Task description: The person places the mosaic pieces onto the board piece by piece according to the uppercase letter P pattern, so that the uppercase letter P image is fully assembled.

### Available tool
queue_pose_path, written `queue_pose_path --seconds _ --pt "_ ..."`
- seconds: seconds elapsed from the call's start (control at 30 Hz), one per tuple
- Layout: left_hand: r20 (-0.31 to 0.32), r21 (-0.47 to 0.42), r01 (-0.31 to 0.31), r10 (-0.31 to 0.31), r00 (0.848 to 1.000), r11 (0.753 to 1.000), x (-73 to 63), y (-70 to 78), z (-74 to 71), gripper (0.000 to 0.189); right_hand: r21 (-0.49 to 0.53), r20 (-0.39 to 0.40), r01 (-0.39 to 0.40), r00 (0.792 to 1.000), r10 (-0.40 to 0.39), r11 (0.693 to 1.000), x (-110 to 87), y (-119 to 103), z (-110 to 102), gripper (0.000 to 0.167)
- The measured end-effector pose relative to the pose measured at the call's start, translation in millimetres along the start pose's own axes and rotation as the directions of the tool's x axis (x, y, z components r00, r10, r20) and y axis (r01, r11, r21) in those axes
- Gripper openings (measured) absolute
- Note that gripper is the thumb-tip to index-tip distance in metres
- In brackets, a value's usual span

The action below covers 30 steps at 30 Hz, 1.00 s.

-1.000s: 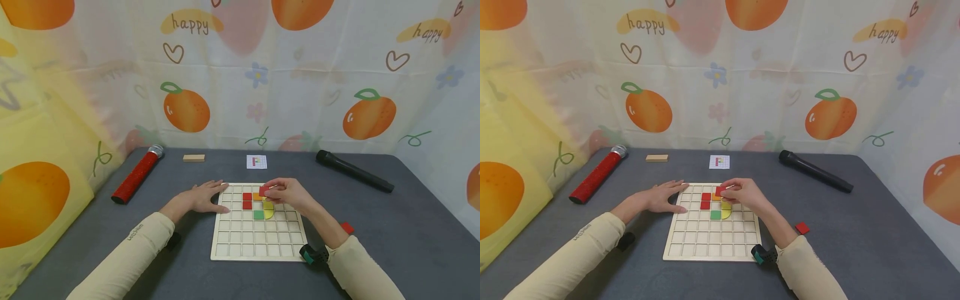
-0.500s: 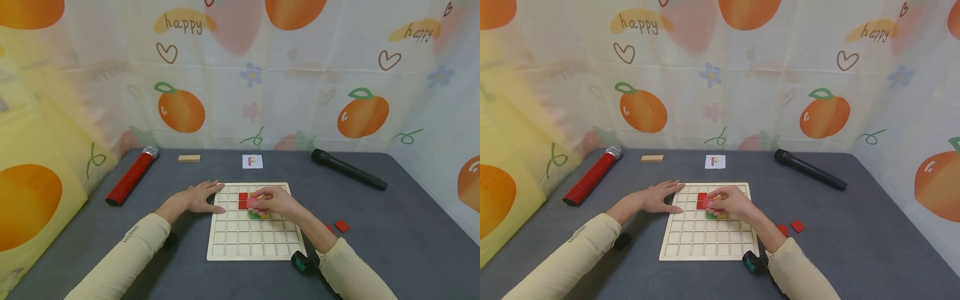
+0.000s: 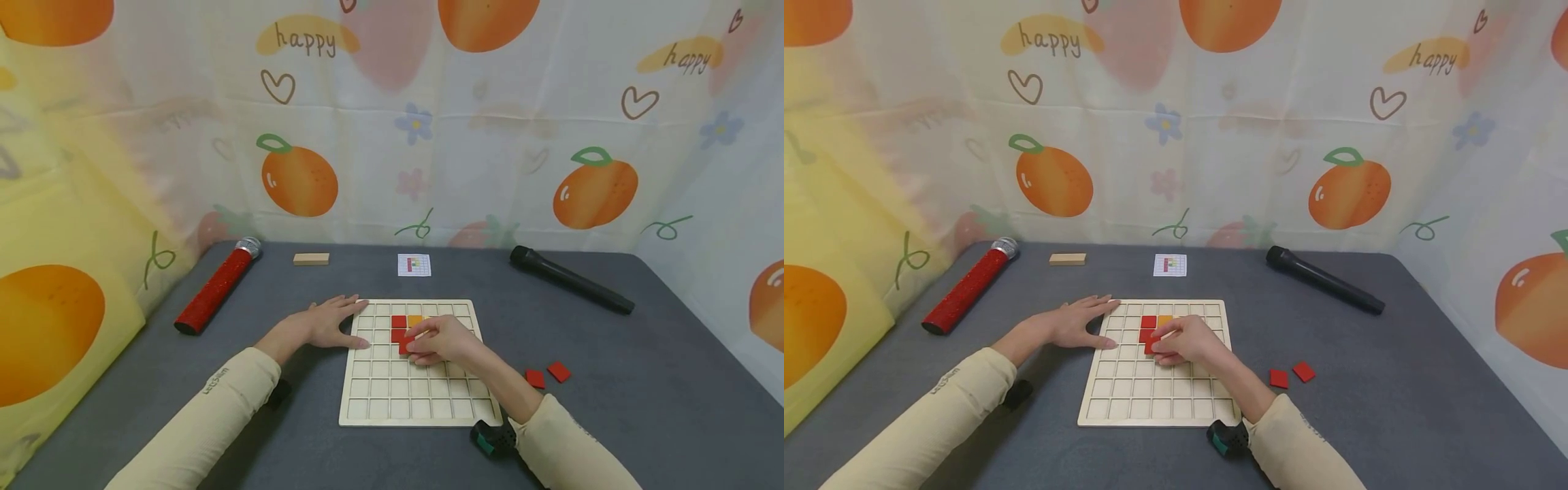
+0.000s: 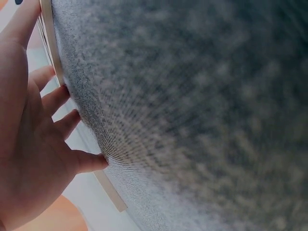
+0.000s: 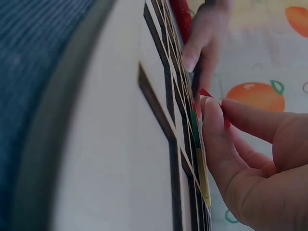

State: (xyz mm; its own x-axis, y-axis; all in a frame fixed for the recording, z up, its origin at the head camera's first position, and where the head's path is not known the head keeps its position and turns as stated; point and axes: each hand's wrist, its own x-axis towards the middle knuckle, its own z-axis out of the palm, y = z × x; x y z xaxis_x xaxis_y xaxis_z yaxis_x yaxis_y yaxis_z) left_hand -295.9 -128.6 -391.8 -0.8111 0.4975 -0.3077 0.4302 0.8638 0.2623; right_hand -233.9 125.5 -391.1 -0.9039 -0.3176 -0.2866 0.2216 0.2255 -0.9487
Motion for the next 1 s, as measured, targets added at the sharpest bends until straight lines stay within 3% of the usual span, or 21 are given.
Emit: queue_pose_path --seconds 0.47,0.7,0.93,1.0 --pt "-0.008 -0.005 0.013 -0.013 1.0 1.0 0.3 -0.1 0.1 0.096 0.007 0.005 0.021 1.0 -0.021 1.0 0.8 1 6 0.028" --pt "-0.008 -0.003 0.013 -0.013 1.0 1.0 -0.7 -0.6 0.3 0.096 -0.036 0.011 0.027 1.0 -0.027 0.999 3.8 2 1 0.027" --pt "-0.009 -0.005 0.004 -0.004 1.0 1.0 1.0 -2.2 0.7 0.097 -0.117 0.128 0.122 0.986 -0.106 0.986 1.9 -4 -20 0.037" --pt "-0.01 -0.006 -0.001 0.001 1.0 1.0 0.1 -1.9 0.5 0.096 -0.118 0.127 0.115 0.987 -0.1 0.986 2.1 -5 -25 0.039"
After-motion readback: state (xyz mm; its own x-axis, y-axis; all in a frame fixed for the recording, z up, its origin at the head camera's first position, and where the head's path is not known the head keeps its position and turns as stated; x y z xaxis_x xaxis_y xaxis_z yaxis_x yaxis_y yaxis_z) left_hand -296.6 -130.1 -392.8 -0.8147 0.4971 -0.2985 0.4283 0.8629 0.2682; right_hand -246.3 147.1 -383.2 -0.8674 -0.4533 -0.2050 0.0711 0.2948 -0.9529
